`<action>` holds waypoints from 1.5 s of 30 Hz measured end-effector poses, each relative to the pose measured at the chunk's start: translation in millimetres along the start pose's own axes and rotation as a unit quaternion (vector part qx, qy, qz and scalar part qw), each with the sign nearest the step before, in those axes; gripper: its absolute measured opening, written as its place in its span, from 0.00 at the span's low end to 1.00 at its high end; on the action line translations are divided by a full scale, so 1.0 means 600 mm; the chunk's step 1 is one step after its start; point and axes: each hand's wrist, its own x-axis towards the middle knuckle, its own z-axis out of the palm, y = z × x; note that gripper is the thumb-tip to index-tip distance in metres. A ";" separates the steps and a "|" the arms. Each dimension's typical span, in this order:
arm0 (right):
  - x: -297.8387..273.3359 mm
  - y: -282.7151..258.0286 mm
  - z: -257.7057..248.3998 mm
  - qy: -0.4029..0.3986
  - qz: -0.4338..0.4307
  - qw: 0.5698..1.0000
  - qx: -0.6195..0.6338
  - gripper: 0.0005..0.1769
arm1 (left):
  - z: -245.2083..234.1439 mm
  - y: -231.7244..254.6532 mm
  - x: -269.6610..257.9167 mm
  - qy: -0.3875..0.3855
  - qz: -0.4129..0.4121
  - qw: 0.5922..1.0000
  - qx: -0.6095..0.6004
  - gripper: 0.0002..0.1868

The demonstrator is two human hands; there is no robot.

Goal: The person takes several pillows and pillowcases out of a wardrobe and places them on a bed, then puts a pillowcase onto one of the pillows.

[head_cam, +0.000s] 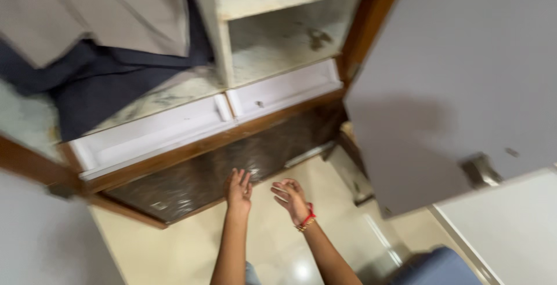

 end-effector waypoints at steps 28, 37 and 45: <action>0.513 -0.290 0.755 -0.102 -0.500 0.634 -0.581 0.69 | 0.220 0.914 0.217 0.286 0.699 0.272 0.596 0.15; 0.575 -0.286 0.777 -0.022 -0.544 0.508 -0.668 0.66 | 0.199 0.819 0.116 0.267 0.785 0.252 0.499 0.11; 0.522 -0.296 0.763 0.006 -0.693 0.466 -0.550 0.43 | 0.214 0.768 -0.021 0.175 0.856 0.263 0.410 0.07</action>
